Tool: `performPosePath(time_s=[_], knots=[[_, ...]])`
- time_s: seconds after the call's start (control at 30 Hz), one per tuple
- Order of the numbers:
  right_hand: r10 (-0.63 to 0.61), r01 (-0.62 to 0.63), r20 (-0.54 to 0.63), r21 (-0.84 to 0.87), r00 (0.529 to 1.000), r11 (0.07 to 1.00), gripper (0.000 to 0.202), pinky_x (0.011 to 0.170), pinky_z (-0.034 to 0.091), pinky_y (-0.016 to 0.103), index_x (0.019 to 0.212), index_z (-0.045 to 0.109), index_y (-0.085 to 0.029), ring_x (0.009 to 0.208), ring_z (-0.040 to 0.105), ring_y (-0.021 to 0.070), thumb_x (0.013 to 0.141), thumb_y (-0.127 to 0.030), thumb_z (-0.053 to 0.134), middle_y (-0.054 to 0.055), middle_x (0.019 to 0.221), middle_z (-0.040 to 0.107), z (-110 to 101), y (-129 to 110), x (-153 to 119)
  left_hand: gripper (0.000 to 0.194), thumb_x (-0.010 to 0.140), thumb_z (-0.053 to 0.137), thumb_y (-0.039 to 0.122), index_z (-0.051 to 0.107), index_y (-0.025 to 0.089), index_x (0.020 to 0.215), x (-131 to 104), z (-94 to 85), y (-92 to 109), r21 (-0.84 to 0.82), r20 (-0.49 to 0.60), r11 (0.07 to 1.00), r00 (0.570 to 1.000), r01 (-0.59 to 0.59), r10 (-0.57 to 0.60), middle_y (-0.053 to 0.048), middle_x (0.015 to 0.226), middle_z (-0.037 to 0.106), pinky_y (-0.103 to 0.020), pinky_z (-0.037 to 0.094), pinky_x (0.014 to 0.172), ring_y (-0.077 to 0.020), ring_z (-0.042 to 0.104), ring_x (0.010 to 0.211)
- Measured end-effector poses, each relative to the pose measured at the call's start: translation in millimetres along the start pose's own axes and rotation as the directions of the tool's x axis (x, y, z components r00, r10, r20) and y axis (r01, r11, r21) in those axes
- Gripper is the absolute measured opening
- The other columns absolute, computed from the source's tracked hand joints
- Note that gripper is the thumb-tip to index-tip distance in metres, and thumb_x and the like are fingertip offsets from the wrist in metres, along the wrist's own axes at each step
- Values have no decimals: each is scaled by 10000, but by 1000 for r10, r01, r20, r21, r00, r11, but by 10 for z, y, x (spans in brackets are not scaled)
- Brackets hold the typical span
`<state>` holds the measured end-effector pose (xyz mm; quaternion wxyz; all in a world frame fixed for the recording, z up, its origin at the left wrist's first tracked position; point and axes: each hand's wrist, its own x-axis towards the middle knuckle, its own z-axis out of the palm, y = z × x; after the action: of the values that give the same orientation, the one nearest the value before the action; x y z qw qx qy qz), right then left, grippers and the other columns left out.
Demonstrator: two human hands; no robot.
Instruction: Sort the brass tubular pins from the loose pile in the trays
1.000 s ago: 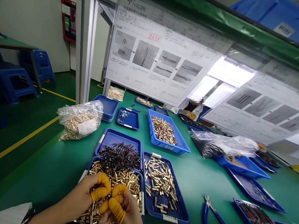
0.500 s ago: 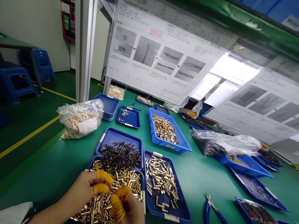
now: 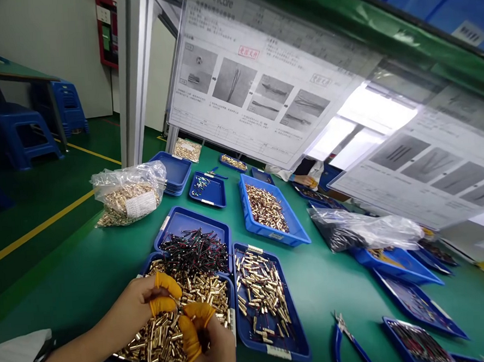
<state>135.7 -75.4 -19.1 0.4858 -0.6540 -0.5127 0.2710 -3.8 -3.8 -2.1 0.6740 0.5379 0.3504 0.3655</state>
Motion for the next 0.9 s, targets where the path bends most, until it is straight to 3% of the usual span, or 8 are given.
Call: performPosePath(time_s=[0.13, 0.3, 0.43, 0.53, 0.63, 0.7, 0.77, 0.9], knots=[[11, -10, 13, -28, 1000, 1000, 366, 507, 438, 265, 731, 695, -178, 532, 544, 194, 727, -524, 573, 27, 501, 555, -1, -21, -5, 106, 635, 607, 135, 634, 182, 726, -7, 6, 34, -17, -3, 1000, 1000, 11, -11, 13, 755, 652, -263, 460, 692, -173, 593, 758], [7, -5, 60, -34, 998, 999, 293, 491, 430, 251, 760, 699, -168, 513, 542, 179, 747, -442, 596, 34, 541, 601, -65, -77, 16, 116, 648, 566, 111, 635, 175, 716, -12, 12, 66, 33, 4, 999, 1000, -25, 25, -3, 771, 648, -269, 463, 700, -176, 589, 761], [37, -39, 183, 5, 982, 999, 230, 475, 410, 223, 763, 662, -159, 515, 532, 149, 750, -385, 624, 32, 592, 619, -105, -96, 35, 166, 670, 540, 81, 652, 183, 737, -34, -4, 69, 158, 43, 982, 995, -99, 93, -15, 810, 636, -254, 452, 703, -174, 574, 788], [88, -111, 158, 145, 984, 983, 269, 395, 333, 186, 799, 556, -188, 397, 430, 88, 739, -441, 627, -49, 478, 521, -61, -90, 15, 222, 679, 509, 37, 665, 192, 710, -72, -11, 70, 291, 140, 936, 977, -198, 163, -13, 807, 630, -235, 430, 701, -167, 562, 797], [135, -175, 172, 250, 976, 952, 308, 339, 254, 163, 749, 446, -220, 327, 350, 60, 753, -491, 592, -91, 419, 475, 5, -89, -20, 217, 710, 504, 52, 665, 197, 713, -116, -7, 86, 369, 238, 915, 968, -165, 79, 1, 750, 630, -211, 431, 646, -155, 566, 729], [147, -198, 199, 269, 969, 942, 326, 309, 218, 154, 702, 426, -219, 304, 325, 44, 749, -489, 602, -90, 433, 479, 23, -105, -34, 166, 726, 526, 91, 654, 198, 724, -135, -1, 103, 413, 265, 905, 964, -97, -17, 19, 680, 613, -195, 422, 584, -146, 556, 661], [147, -216, 232, 307, 961, 927, 335, 290, 201, 142, 695, 446, -210, 288, 326, 29, 738, -496, 614, -82, 463, 496, 9, -138, -35, 129, 730, 544, 117, 644, 199, 726, -138, 3, 112, 440, 266, 894, 963, -88, -35, 24, 672, 611, -191, 410, 575, -146, 549, 657], [150, -266, 260, 502, 954, 823, 339, 410, 398, 195, 813, 558, -218, 393, 517, 89, 696, -524, 646, -42, 544, 584, -66, -205, -5, 96, 729, 551, 143, 633, 185, 754, -99, 0, 90, 358, 186, 930, 982, -86, 20, 10, 731, 622, -217, 410, 622, -154, 552, 692]])
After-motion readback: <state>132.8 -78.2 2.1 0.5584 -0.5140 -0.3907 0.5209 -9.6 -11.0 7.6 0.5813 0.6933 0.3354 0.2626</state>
